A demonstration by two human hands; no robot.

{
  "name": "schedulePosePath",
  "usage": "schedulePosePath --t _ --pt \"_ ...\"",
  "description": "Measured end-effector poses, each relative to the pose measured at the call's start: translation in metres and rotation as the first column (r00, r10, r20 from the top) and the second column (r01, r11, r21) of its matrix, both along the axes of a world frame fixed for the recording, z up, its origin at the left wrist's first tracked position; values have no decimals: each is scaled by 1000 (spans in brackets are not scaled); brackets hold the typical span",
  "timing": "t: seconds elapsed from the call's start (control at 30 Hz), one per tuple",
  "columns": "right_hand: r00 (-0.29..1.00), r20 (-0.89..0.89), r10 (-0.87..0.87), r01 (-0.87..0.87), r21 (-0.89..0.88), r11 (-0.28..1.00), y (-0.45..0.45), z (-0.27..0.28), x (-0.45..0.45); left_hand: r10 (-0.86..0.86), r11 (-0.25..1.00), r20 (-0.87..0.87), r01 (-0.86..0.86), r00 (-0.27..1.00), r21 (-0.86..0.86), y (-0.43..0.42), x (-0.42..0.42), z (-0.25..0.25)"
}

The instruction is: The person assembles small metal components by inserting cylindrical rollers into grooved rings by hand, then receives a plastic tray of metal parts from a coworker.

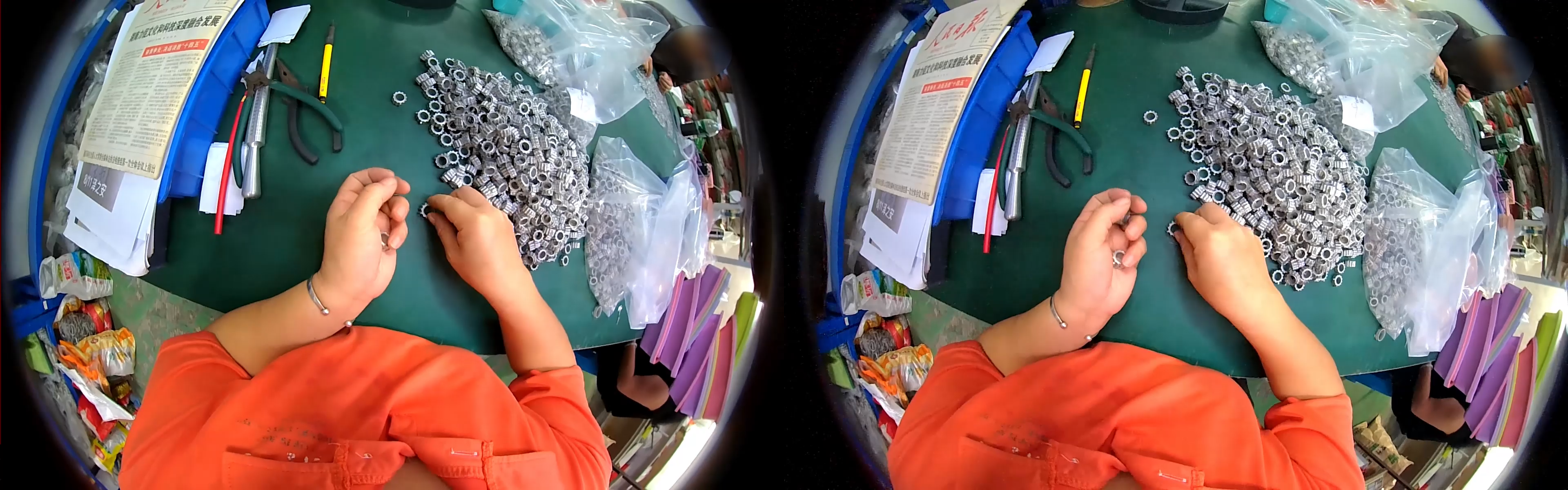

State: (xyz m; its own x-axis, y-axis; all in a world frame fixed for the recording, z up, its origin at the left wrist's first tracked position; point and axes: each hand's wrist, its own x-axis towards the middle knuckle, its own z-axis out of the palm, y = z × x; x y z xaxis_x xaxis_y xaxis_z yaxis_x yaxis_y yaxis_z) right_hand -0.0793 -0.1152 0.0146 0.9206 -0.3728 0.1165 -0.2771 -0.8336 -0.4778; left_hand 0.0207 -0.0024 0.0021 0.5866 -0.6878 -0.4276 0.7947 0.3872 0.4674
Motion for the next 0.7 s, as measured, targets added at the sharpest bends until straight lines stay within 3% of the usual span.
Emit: schedulePosePath --t 0.23,0.3,0.33,0.43,0.7 --pt "1000 26 -15 11 170 985 -1 0 -7 -52 998 -3 52 999 33 1 -4 2" --pt "986 98 -135 93 355 930 1 5 -9 -115 990 21 113 993 84 0 -5 4" --pt "986 98 -136 93 355 930 1 5 -10 -115 990 21 113 993 84 0 -6 4" --pt "949 225 -220 122 382 916 -3 4 -16 -348 934 34 344 937 94 0 -11 1" --pt "932 304 -197 74 373 925 -2 8 -21 -407 911 95 396 909 115 0 -13 4"
